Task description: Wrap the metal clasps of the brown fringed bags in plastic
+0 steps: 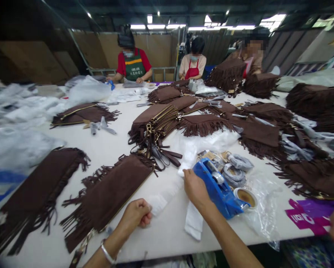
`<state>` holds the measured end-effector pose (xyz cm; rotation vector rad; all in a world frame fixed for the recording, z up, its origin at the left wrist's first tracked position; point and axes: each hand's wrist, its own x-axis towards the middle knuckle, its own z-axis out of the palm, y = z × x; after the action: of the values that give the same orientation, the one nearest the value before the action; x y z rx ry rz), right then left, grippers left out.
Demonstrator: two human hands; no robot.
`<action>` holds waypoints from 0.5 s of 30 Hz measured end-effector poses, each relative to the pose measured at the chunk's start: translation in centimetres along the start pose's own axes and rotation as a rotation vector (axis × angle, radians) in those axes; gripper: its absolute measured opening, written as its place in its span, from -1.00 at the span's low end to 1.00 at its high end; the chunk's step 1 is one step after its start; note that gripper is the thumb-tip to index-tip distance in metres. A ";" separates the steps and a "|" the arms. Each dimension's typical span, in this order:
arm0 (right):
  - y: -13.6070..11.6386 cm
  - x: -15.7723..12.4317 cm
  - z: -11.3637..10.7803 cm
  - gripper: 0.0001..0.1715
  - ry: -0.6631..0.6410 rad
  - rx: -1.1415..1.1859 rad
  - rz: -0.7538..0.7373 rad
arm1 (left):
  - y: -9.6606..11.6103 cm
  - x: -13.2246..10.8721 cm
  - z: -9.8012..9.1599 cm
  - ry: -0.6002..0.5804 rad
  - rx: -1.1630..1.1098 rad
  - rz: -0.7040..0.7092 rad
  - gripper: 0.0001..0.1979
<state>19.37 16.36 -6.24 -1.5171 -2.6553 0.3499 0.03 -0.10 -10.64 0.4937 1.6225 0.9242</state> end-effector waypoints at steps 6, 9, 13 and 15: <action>-4.6 -4.2 0.6 -0.46 -0.015 0.217 -0.331 | -2.6 -3.3 -3.0 0.076 0.100 0.147 -0.75; -6.7 -4.7 2.6 -0.18 -0.119 0.143 -0.543 | -2.6 -5.0 -3.8 0.085 0.233 0.312 -0.75; -8.8 -3.9 4.1 -0.56 -0.180 0.105 -0.700 | -1.9 -7.6 -5.4 0.154 0.277 0.624 -0.83; -9.7 -3.6 4.0 -0.80 -0.198 0.136 -0.733 | -1.9 -8.6 -6.5 0.160 0.208 0.675 -0.83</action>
<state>12.42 7.90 -7.70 -0.4190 -3.0115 0.6167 -3.62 -9.60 -6.49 1.1832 1.7331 1.3151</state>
